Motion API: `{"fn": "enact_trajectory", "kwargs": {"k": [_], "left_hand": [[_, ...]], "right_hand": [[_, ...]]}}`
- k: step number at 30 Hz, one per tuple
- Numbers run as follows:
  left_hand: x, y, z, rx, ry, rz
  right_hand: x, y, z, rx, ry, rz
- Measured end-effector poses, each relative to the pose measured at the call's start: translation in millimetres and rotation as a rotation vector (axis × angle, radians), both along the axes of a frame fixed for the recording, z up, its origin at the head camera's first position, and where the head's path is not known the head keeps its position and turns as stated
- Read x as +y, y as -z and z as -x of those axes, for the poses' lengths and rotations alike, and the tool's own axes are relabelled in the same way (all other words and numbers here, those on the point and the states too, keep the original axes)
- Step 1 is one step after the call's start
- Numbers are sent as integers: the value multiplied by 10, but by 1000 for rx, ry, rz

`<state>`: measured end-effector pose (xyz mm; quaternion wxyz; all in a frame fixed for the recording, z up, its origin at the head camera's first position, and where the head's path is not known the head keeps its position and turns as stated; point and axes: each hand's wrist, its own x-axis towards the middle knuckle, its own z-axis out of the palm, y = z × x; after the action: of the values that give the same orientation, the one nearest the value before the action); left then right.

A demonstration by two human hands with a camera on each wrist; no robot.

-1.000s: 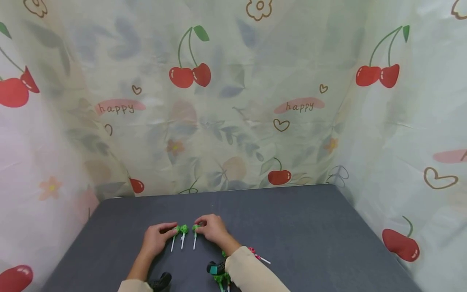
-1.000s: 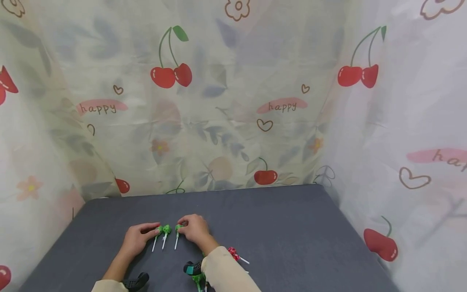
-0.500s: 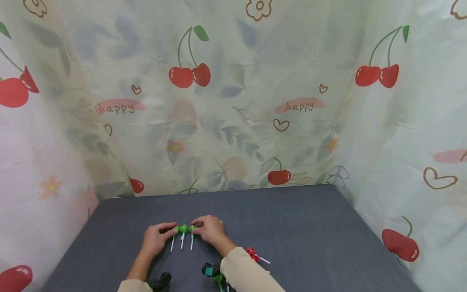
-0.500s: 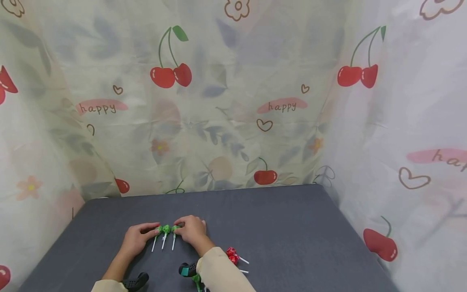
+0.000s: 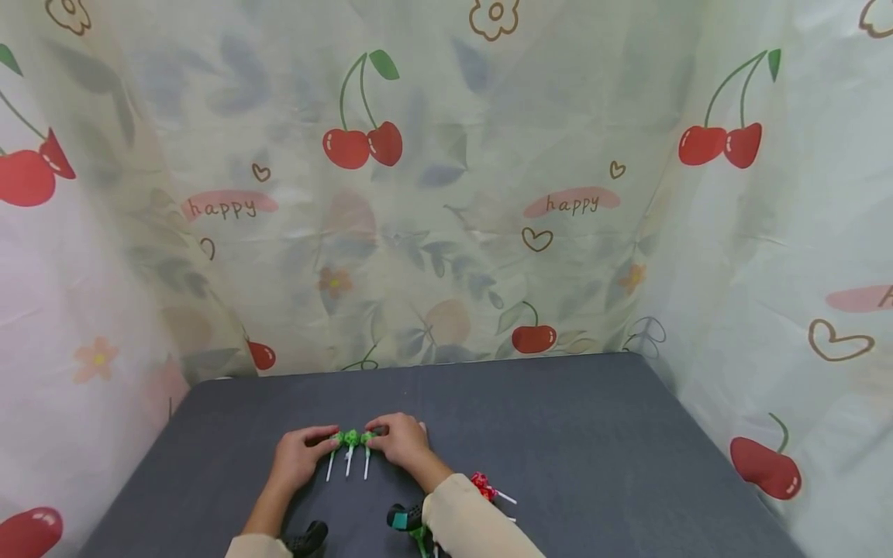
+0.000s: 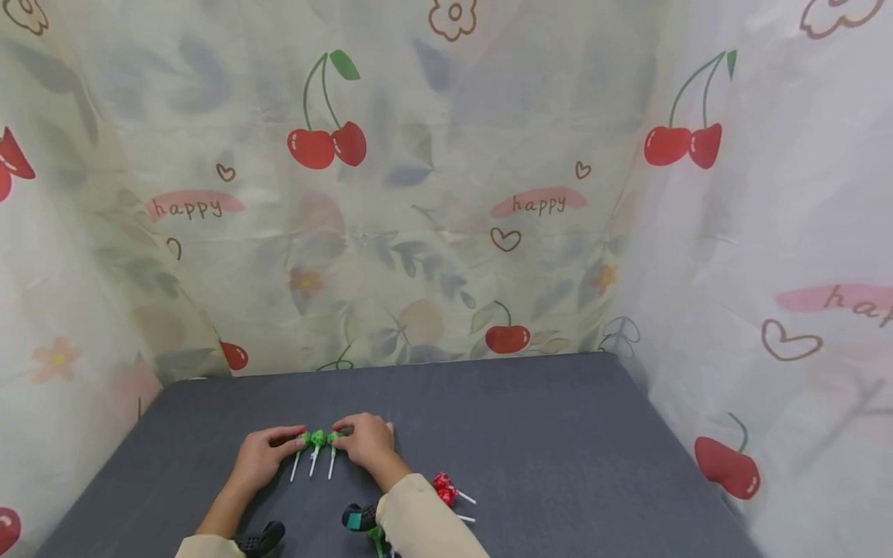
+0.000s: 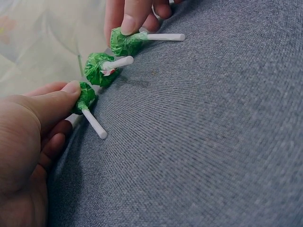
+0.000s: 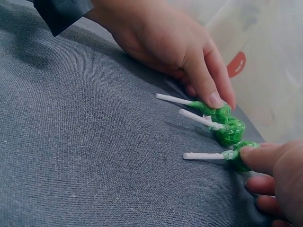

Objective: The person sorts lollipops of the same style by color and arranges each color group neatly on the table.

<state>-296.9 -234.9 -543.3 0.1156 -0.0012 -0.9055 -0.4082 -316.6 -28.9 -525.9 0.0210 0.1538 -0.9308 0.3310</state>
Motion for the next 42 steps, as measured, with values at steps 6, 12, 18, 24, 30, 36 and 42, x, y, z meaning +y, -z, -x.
{"fn": "enact_trajectory", "kwargs": {"k": [6, 12, 18, 24, 30, 36, 42], "left_hand": [[-1, -15, -4, -5, 10, 3], [-1, -6, -6, 10, 12, 7], [-9, 31, 6, 0, 2, -8], [-8, 41, 2, -10, 4, -6], [-12, 27, 10, 5, 3, -10], [-22, 18, 7, 3, 13, -1], [-16, 20, 13, 0, 11, -3]], "right_hand": [[13, -8, 0, 0, 3, 5], [49, -24, 6, -28, -25, 39], [123, -84, 23, -62, -87, 118], [230, -231, 1, -94, -139, 177], [371, -377, -3, -96, -181, 148], [512, -536, -51, -112, -246, 86], [674, -670, -141, -127, -309, 5]]}}
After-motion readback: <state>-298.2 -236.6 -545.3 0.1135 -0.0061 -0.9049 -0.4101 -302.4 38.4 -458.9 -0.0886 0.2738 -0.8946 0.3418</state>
